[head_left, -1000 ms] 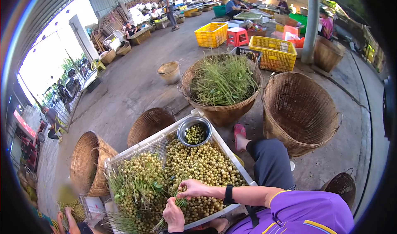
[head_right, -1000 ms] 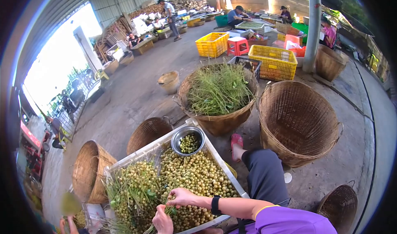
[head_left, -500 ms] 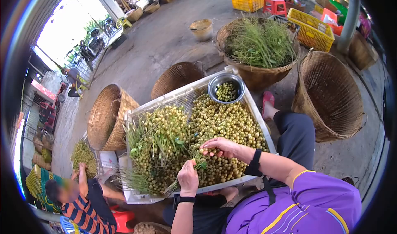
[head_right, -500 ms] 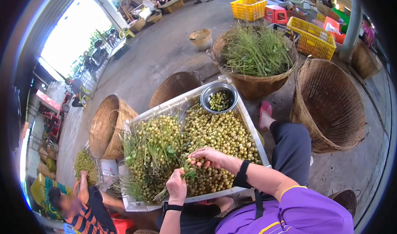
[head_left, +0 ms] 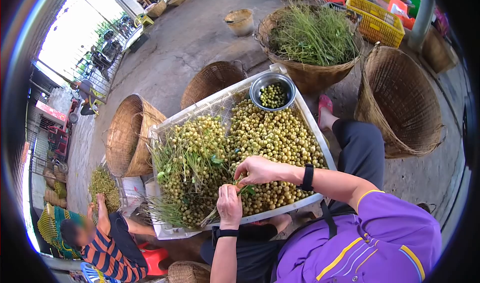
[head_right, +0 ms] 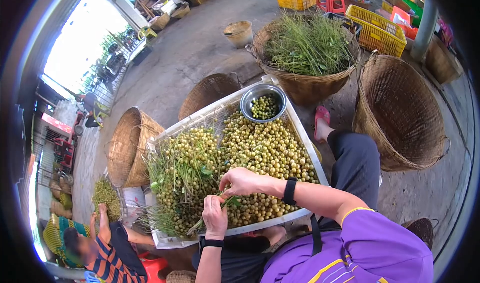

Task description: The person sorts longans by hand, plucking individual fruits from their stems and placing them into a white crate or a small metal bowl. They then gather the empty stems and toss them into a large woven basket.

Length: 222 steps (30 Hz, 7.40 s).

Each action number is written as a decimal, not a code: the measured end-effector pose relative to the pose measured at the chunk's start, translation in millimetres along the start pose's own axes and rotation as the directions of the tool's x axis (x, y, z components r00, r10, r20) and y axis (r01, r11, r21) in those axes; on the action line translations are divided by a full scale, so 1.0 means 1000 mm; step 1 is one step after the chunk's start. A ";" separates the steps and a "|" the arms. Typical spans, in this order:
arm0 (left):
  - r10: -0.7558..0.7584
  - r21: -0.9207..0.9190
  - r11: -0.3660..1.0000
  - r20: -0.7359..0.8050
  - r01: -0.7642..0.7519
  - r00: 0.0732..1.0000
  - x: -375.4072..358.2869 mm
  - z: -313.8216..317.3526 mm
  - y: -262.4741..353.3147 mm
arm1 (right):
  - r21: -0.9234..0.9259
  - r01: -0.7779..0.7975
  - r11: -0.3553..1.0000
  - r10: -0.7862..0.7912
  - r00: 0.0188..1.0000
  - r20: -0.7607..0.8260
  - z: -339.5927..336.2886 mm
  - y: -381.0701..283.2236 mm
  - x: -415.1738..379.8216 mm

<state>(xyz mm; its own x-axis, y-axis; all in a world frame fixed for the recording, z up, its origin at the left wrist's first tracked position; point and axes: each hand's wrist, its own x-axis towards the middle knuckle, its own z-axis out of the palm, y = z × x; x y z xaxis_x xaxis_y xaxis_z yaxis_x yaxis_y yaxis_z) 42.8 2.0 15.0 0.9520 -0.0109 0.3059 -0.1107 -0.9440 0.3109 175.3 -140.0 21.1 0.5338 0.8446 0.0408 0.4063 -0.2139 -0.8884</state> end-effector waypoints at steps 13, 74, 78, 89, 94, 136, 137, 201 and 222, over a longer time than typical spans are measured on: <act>-0.032 -0.004 0.999 0.025 0.032 0.999 -0.003 0.001 0.007 | -0.138 0.037 0.990 -0.018 0.991 0.134 0.005 -0.007 -0.001; -0.493 -0.650 0.572 0.215 0.500 0.843 -0.025 0.027 -0.014 | 0.751 -0.412 0.516 0.368 0.898 0.240 0.032 0.016 -0.044; -0.402 -0.518 0.745 0.156 0.421 0.902 -0.015 0.009 0.005 | 0.748 -0.361 0.557 0.344 0.920 0.188 0.042 0.019 -0.038; -0.398 -0.493 0.783 0.070 0.379 0.915 -0.020 0.022 0.000 | 0.766 -0.397 0.505 0.398 0.895 0.201 0.038 0.018 -0.035; -0.463 -0.586 0.651 0.197 0.482 0.864 -0.029 0.036 -0.021 | 0.708 -0.252 0.660 0.280 0.957 0.081 0.048 0.023 -0.029; -0.534 -0.588 0.622 0.165 0.517 0.829 -0.003 0.019 -0.007 | 0.272 -0.075 0.959 0.142 0.961 -0.237 0.029 -0.006 -0.022; -0.466 -0.524 0.744 0.038 0.415 0.884 -0.011 0.034 -0.018 | 0.211 -0.103 0.972 0.143 0.972 -0.184 0.023 -0.011 -0.023; -0.575 -0.718 -0.022 0.579 0.696 0.579 -0.024 -0.026 0.013 | -0.304 0.169 0.938 -0.197 0.978 -0.064 -0.025 -0.039 -0.023; -0.526 -0.844 -0.181 0.517 0.505 0.676 -0.016 -0.014 0.011 | 0.820 -0.107 0.562 0.137 0.990 0.035 -0.006 -0.007 -0.047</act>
<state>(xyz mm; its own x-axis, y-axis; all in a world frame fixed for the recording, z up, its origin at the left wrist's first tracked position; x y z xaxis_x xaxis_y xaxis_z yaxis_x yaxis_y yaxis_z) 22.8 -4.2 26.1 0.8492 0.3184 -0.4213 0.2593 0.4436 0.8579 151.9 -181.7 28.5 0.5578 0.8243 -0.0972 -0.4372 0.1922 -0.8786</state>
